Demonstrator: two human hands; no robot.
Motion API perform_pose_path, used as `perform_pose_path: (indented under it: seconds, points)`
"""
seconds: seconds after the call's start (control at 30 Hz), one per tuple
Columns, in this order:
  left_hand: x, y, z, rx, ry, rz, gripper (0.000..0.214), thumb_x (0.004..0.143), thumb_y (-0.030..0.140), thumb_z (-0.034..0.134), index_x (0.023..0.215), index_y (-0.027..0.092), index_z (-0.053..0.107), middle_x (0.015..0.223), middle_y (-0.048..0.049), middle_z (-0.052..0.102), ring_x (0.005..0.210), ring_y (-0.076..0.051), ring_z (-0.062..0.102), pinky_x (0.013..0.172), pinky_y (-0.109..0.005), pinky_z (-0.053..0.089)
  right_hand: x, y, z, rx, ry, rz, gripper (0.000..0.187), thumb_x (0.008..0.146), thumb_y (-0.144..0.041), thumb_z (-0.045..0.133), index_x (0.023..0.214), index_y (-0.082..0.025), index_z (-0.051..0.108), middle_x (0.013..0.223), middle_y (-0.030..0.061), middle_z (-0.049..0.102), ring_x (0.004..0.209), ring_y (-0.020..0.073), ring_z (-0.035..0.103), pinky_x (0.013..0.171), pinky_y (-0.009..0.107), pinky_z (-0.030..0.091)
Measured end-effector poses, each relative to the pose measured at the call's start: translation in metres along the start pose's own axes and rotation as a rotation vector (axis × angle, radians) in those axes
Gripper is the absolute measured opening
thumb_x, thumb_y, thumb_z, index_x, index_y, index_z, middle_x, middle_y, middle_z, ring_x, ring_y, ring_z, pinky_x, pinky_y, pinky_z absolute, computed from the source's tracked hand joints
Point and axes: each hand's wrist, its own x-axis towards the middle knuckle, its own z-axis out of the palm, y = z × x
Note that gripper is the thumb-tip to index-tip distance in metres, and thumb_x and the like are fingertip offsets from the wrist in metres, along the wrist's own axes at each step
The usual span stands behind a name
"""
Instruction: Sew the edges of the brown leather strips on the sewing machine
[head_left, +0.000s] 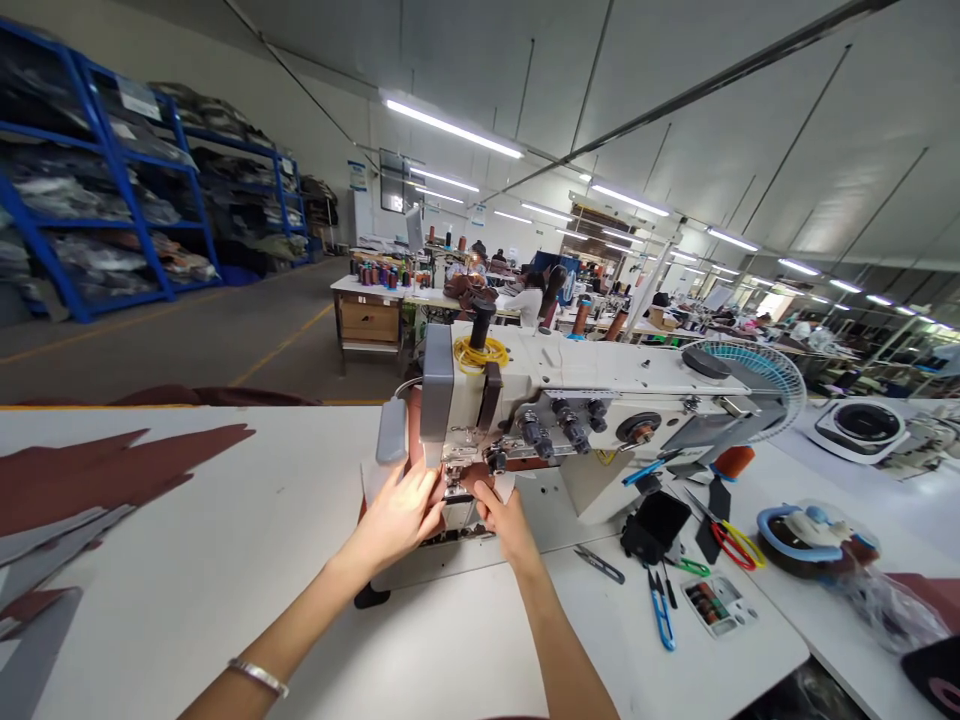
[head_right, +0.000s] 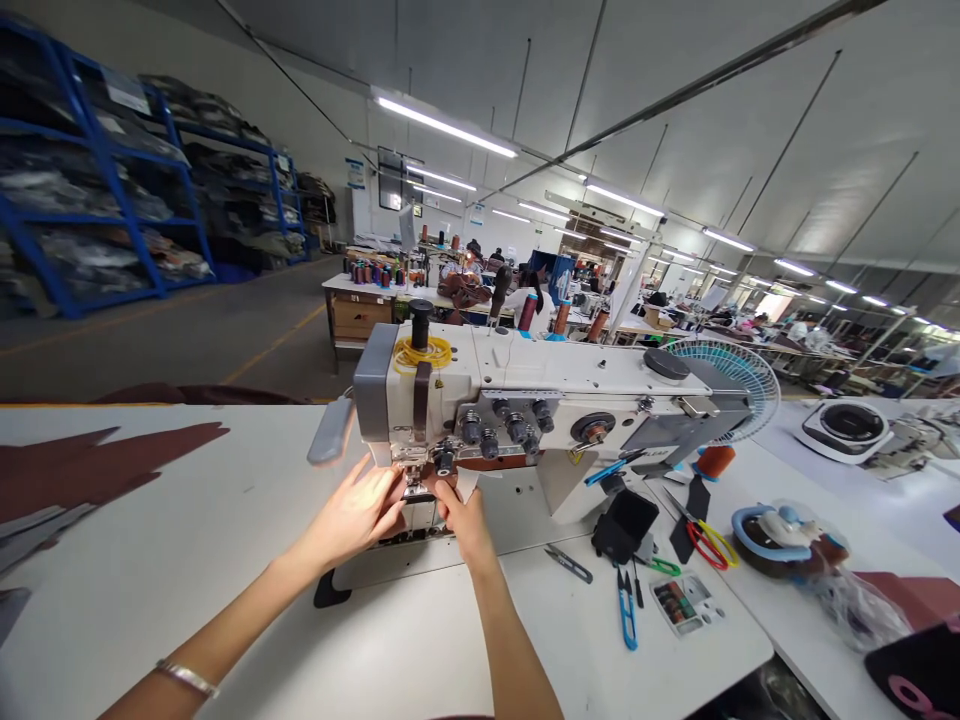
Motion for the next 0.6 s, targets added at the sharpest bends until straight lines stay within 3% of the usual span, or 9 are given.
perform_pose_path:
  seconds: [0.07,0.17,0.3,0.43,0.6]
  points:
    - [0.0,0.002,0.0,-0.001,-0.008,-0.002,0.036,0.094,0.028,0.035,0.122,0.015,0.054,0.114,-0.0122,0.064,0.109,-0.027,0.06,0.108,-0.051,0.035,-0.005,-0.001,0.004,0.022,-0.022,0.041,0.042,0.073,-0.055,0.068,0.082,-0.016,0.058,0.053,-0.0014,0.064,0.032,0.004,0.037,0.032,0.018,0.021]
    - [0.0,0.005,-0.002,-0.013,-0.027,-0.013,0.037,0.09,0.023,0.037,0.122,0.013,0.051,0.113,-0.0131,0.063,0.108,-0.027,0.06,0.109,-0.05,0.035,-0.015,-0.003,0.013,0.149,-0.049,0.149,0.05,0.074,-0.058,0.067,0.097,-0.015,0.058,0.07,0.0079,0.074,0.042,0.0128,0.06,0.037,0.021,0.042]
    - [-0.001,0.005,-0.004,-0.042,-0.041,-0.036,0.044,0.081,0.013,0.041,0.124,0.009,0.047,0.116,-0.0158,0.063,0.11,-0.027,0.059,0.108,-0.049,0.036,-0.024,-0.005,0.021,0.335,0.005,0.145,0.048,0.067,-0.054,0.075,0.091,-0.016,0.057,0.066,0.0056,0.072,0.058,0.0174,0.068,0.055,0.028,0.057]
    - [-0.002,-0.004,-0.002,-0.044,-0.043,0.011,0.051,0.078,0.004,0.038,0.128,0.011,0.046,0.117,-0.0136,0.064,0.111,-0.026,0.06,0.107,-0.047,0.037,-0.012,-0.006,0.014,0.249,0.066,-0.004,0.039,0.064,-0.049,0.078,0.073,-0.018,0.057,0.053,-0.0057,0.057,0.045,0.0077,0.051,0.048,0.022,0.05]
    - [-0.006,-0.018,0.006,-0.065,-0.025,-0.054,0.052,0.082,0.002,0.034,0.131,0.015,0.05,0.124,-0.0139,0.063,0.124,-0.028,0.054,0.101,-0.046,0.044,0.031,-0.009,0.001,0.049,0.094,-0.119,0.037,0.057,-0.041,0.081,0.055,-0.018,0.053,0.041,-0.0074,0.048,0.036,0.0057,0.037,0.037,0.021,0.029]
